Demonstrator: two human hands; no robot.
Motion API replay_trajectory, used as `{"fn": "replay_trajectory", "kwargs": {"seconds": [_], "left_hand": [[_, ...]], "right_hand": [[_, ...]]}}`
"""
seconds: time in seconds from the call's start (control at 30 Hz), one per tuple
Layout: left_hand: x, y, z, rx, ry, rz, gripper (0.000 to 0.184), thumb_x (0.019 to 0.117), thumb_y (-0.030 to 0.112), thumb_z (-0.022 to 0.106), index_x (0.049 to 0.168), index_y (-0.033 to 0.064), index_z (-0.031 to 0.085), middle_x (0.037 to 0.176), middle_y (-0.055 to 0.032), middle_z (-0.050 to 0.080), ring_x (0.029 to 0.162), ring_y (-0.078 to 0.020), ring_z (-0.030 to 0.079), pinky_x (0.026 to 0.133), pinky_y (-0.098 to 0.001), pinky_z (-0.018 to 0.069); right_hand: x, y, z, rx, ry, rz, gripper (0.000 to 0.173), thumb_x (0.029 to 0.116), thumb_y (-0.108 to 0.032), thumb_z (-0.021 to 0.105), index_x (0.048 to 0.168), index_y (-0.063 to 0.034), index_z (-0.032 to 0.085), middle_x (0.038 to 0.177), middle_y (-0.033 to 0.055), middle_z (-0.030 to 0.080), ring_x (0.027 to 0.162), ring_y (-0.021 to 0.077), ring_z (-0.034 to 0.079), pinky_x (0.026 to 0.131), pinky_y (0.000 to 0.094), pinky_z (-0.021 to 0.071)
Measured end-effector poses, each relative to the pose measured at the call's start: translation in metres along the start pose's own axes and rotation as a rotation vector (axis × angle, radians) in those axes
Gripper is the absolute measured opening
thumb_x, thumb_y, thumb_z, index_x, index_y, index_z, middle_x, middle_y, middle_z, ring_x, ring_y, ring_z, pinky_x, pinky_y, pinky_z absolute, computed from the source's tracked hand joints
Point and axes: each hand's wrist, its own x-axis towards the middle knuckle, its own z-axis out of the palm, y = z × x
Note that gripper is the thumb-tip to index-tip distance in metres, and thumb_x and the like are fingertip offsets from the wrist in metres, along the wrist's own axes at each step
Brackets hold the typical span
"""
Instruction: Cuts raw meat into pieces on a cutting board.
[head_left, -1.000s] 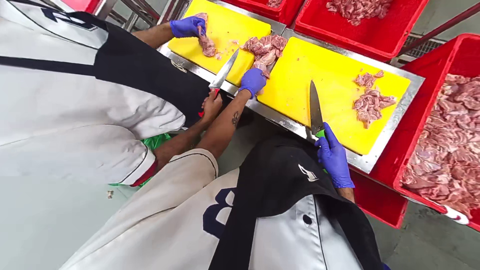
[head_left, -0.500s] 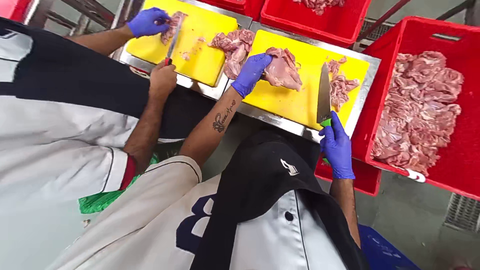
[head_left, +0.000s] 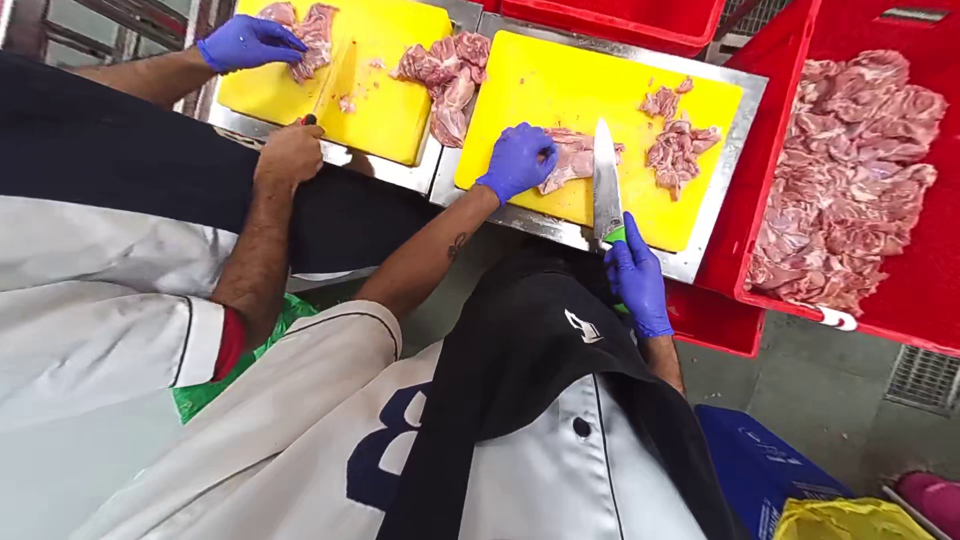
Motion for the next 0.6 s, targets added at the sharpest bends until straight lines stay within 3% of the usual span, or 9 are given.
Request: {"fn": "replay_trajectory", "kwargs": {"seconds": [0.07, 0.1, 0.17, 0.23, 0.3, 0.37, 0.5, 0.6], "left_hand": [[0.024, 0.006, 0.000, 0.006, -0.080, -0.046, 0.039, 0.0943, 0.043, 0.066, 0.126, 0.0188, 0.070, 0.127, -0.0073, 0.069, 0.124, -0.0301, 0.060, 0.104, -0.0534, 0.0487], [0.039, 0.007, 0.001, 0.021, -0.119, -0.036, 0.044, 0.0928, 0.044, 0.068, 0.129, 0.0196, 0.068, 0.132, -0.0083, 0.064, 0.129, -0.0316, 0.056, 0.105, -0.0549, 0.0475], [0.058, 0.009, 0.005, 0.076, -0.222, 0.043, 0.035, 0.0945, 0.041, 0.065, 0.119, 0.0172, 0.071, 0.129, -0.0112, 0.064, 0.128, -0.0350, 0.055, 0.104, -0.0575, 0.0461], [0.065, 0.011, -0.001, 0.098, -0.364, 0.134, 0.034, 0.0987, 0.039, 0.059, 0.116, 0.0125, 0.071, 0.122, -0.0147, 0.067, 0.124, -0.0371, 0.058, 0.105, -0.0596, 0.0441], [0.068, 0.010, -0.019, -0.028, -0.467, 0.223, 0.035, 0.1017, 0.037, 0.058, 0.111, 0.0047, 0.068, 0.105, -0.0182, 0.072, 0.105, -0.0370, 0.068, 0.095, -0.0595, 0.0495], [0.072, 0.006, -0.036, -0.268, -0.579, 0.271, 0.037, 0.1043, 0.034, 0.057, 0.108, -0.0019, 0.065, 0.099, -0.0189, 0.068, 0.095, -0.0321, 0.066, 0.089, -0.0545, 0.0521], [0.088, 0.015, -0.078, -0.450, -0.457, 0.302, 0.033, 0.1026, 0.033, 0.061, 0.099, 0.0003, 0.067, 0.088, -0.0098, 0.066, 0.081, -0.0166, 0.064, 0.078, -0.0385, 0.0538], [0.086, 0.035, -0.105, -0.253, -0.265, 0.294, 0.031, 0.0996, 0.035, 0.066, 0.103, 0.0063, 0.075, 0.094, -0.0086, 0.073, 0.089, -0.0189, 0.069, 0.085, -0.0419, 0.0557]], "right_hand": [[-0.001, -0.007, -0.003, 0.002, 0.070, 0.025, 0.051, 0.1113, -0.025, 0.040, 0.162, -0.0200, 0.034, 0.084, 0.0018, 0.064, 0.048, 0.0104, 0.051, 0.041, 0.0271, 0.0461], [0.003, -0.011, -0.006, -0.014, 0.100, 0.022, 0.051, 0.1113, -0.026, 0.039, 0.162, -0.0202, 0.033, 0.084, 0.0021, 0.064, 0.049, 0.0108, 0.052, 0.042, 0.0277, 0.0469], [0.002, -0.013, -0.013, -0.037, 0.135, 0.019, 0.052, 0.1114, -0.026, 0.039, 0.162, -0.0203, 0.032, 0.086, 0.0031, 0.064, 0.050, 0.0115, 0.053, 0.043, 0.0285, 0.0482], [-0.004, -0.011, -0.020, -0.024, 0.151, -0.004, 0.052, 0.1113, -0.024, 0.039, 0.162, -0.0183, 0.032, 0.086, 0.0032, 0.065, 0.049, 0.0110, 0.053, 0.042, 0.0274, 0.0482], [-0.010, -0.012, -0.026, 0.004, 0.158, -0.034, 0.052, 0.1111, -0.022, 0.039, 0.162, -0.0160, 0.031, 0.084, 0.0024, 0.064, 0.048, 0.0105, 0.052, 0.041, 0.0266, 0.0469], [-0.017, -0.013, -0.030, 0.040, 0.161, -0.052, 0.052, 0.1109, -0.020, 0.039, 0.162, -0.0145, 0.031, 0.084, 0.0020, 0.064, 0.048, 0.0098, 0.052, 0.041, 0.0255, 0.0471], [-0.014, -0.019, -0.039, 0.050, 0.190, -0.083, 0.052, 0.1103, -0.020, 0.040, 0.161, -0.0153, 0.033, 0.085, 0.0026, 0.064, 0.047, 0.0098, 0.052, 0.041, 0.0252, 0.0471], [-0.010, -0.027, -0.046, 0.051, 0.218, -0.101, 0.052, 0.1104, -0.020, 0.041, 0.161, -0.0158, 0.033, 0.085, 0.0021, 0.065, 0.048, 0.0102, 0.052, 0.041, 0.0255, 0.0467]]}}
